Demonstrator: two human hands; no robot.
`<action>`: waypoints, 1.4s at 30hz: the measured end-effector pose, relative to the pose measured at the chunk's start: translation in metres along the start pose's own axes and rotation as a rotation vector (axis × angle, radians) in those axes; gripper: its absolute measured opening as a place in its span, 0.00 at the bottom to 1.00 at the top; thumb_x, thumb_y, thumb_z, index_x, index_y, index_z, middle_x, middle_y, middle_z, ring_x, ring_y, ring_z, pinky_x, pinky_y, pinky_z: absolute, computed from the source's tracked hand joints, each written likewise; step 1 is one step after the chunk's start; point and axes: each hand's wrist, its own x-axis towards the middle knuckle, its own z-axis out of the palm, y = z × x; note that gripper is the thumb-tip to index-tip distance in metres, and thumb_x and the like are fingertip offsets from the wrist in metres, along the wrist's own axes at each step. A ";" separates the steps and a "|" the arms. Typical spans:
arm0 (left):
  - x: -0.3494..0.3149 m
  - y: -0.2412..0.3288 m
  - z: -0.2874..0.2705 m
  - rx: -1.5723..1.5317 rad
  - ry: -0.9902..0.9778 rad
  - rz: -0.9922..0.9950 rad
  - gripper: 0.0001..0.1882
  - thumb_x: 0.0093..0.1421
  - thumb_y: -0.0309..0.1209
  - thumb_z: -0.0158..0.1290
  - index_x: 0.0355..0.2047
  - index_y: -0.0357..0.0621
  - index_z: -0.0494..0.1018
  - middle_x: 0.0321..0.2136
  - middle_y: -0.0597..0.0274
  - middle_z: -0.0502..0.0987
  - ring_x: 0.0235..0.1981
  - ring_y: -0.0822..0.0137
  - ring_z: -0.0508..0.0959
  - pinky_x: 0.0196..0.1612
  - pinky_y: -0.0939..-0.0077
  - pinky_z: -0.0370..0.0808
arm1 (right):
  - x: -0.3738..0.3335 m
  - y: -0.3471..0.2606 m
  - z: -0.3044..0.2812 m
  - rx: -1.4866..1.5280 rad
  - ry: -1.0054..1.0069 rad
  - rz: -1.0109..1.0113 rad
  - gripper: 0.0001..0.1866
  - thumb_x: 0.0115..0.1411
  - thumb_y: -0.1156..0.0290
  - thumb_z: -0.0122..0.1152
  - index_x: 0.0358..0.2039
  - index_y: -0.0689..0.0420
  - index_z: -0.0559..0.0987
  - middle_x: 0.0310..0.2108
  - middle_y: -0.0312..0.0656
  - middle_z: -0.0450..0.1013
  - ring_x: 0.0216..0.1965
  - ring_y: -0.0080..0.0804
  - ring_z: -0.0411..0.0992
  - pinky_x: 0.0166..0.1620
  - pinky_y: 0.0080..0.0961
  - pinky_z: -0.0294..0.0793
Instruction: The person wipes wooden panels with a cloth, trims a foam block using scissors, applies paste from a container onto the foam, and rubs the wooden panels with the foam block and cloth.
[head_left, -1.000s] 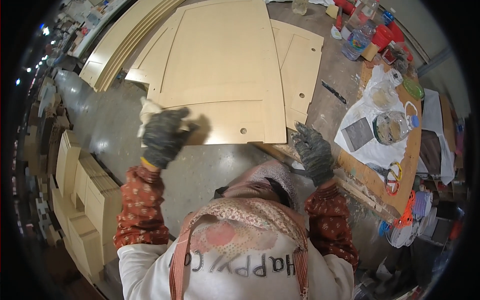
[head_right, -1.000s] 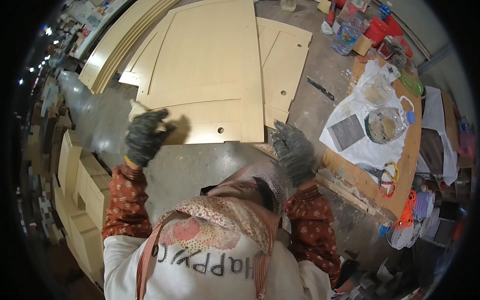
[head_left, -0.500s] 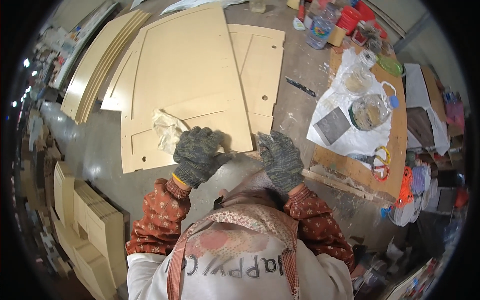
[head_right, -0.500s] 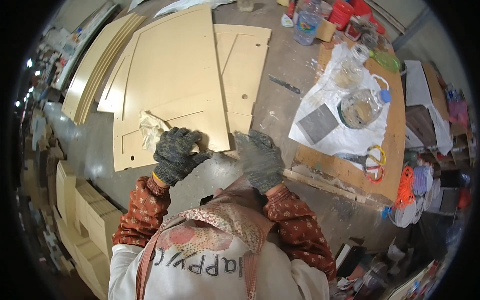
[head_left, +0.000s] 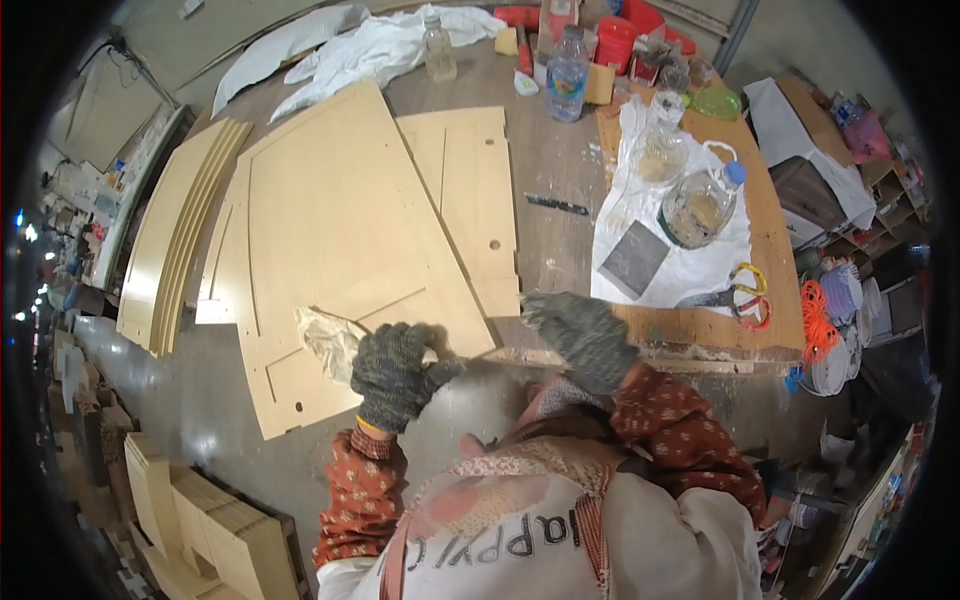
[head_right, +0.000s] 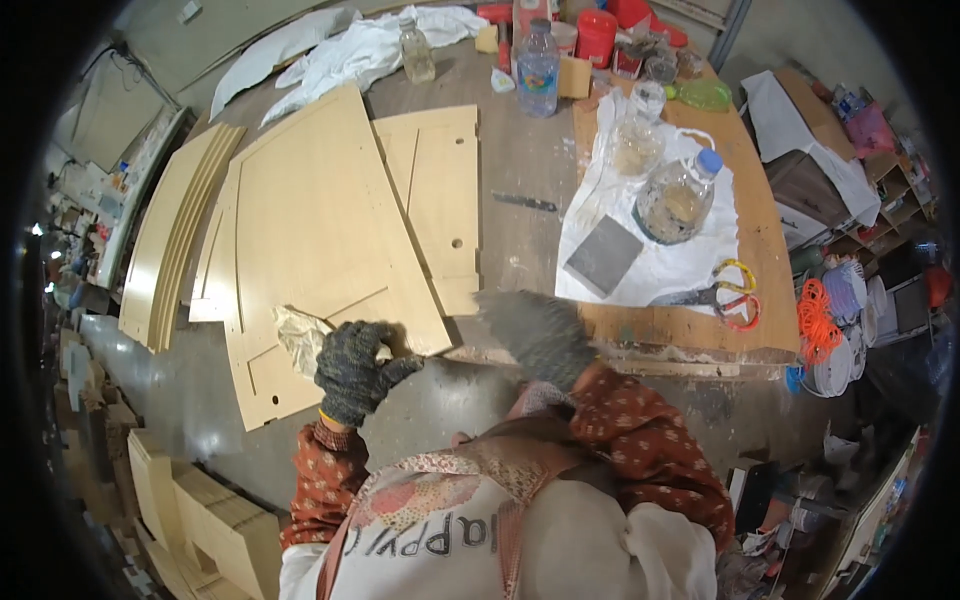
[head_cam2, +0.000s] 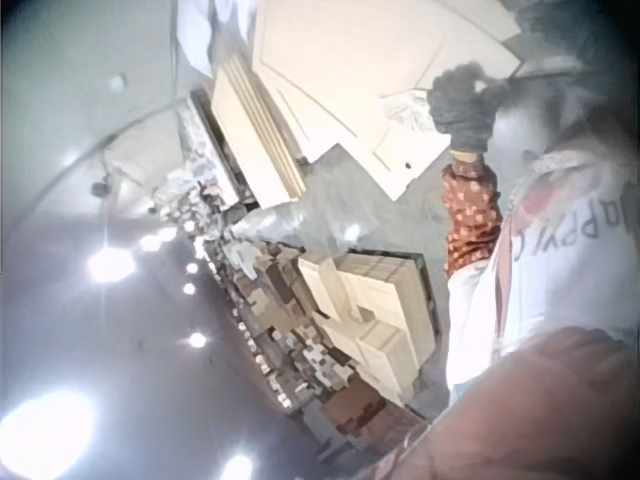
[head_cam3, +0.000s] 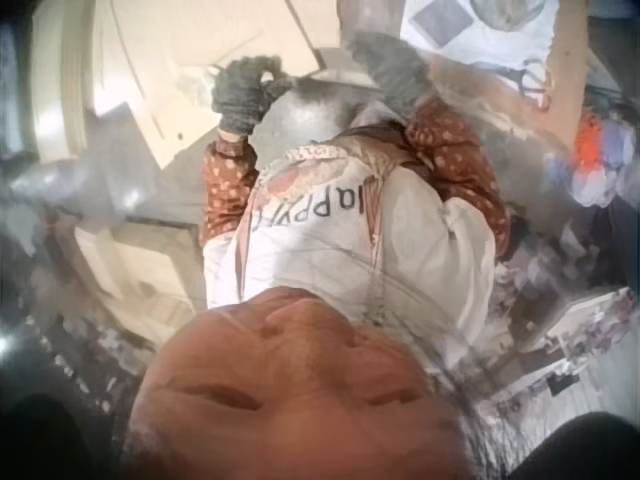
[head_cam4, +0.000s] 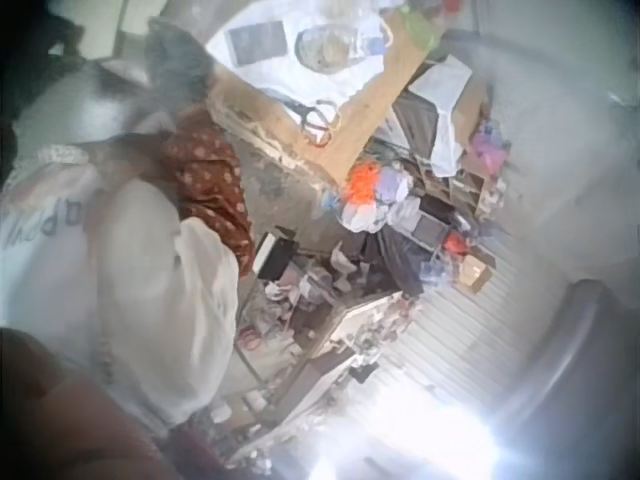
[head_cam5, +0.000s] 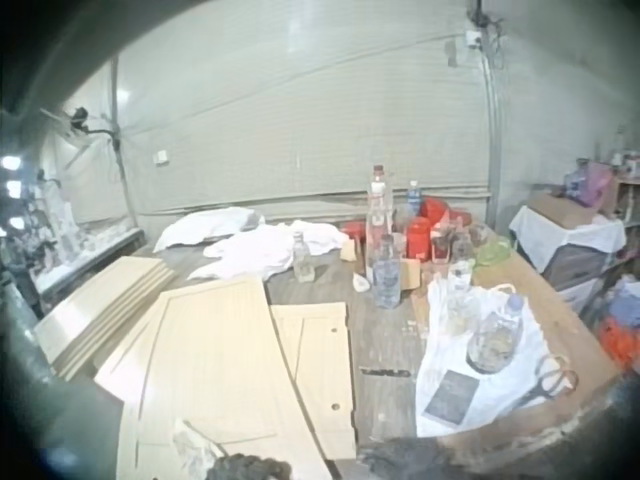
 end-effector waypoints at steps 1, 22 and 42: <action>-0.002 -0.003 0.002 -0.007 0.011 -0.006 0.23 0.41 0.47 0.64 0.31 0.45 0.74 0.24 0.60 0.74 0.27 0.56 0.74 0.31 0.64 0.69 | 0.003 0.005 -0.010 0.383 0.055 -0.038 0.14 0.61 0.74 0.46 0.47 0.56 0.72 0.53 0.43 0.66 0.52 0.37 0.66 0.56 0.28 0.66; -0.013 -0.004 0.008 0.093 0.156 -0.048 0.31 0.40 0.54 0.63 0.38 0.45 0.72 0.25 0.60 0.74 0.27 0.56 0.73 0.32 0.60 0.67 | 0.188 0.120 -0.248 -1.011 -0.557 0.617 0.64 0.33 0.31 0.63 0.65 0.53 0.50 0.60 0.51 0.60 0.59 0.47 0.60 0.61 0.35 0.58; -0.003 0.003 0.004 0.013 0.122 -0.044 0.35 0.37 0.52 0.66 0.41 0.42 0.70 0.40 0.54 0.76 0.42 0.52 0.75 0.46 0.58 0.70 | 0.213 0.068 -0.239 -1.055 -0.389 0.077 0.42 0.42 0.43 0.64 0.55 0.52 0.68 0.46 0.53 0.72 0.48 0.46 0.71 0.53 0.35 0.67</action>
